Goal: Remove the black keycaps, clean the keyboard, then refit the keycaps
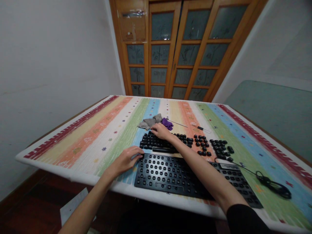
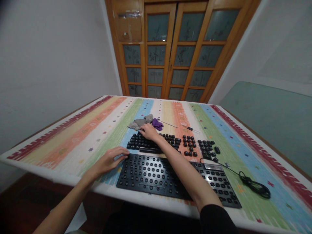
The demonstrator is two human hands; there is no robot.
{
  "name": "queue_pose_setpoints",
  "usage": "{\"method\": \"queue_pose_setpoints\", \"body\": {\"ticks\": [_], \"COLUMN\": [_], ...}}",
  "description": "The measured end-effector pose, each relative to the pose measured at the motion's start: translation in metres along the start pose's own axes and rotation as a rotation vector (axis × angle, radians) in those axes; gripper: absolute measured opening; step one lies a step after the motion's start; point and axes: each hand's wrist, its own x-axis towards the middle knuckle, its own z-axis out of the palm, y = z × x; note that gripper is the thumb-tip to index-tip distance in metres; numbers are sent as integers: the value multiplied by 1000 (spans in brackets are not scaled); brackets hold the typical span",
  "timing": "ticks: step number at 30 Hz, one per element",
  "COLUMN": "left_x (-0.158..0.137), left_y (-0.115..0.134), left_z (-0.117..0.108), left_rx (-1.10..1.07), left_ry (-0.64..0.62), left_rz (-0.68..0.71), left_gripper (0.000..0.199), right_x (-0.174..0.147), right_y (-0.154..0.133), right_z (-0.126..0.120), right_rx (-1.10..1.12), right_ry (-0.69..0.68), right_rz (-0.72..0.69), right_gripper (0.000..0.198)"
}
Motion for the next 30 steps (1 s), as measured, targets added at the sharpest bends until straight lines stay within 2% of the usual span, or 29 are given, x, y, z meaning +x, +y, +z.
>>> {"method": "queue_pose_setpoints", "body": {"ticks": [12,22,30], "left_x": [-2,-3,4], "left_y": [0,3,7], "left_z": [0,2,0], "left_rx": [-26,17,86], "left_ry": [55,49,-51], "left_rz": [-70,4,19], "left_gripper": [13,14,19], "right_x": [0,4,9], "right_y": [2,-3,-6], "right_z": [-3,3,1], "right_rx": [-22,-33,-47], "right_ry": [-45,-67,-53], "right_rz": [9,30,73], "right_gripper": [22,21,19]}}
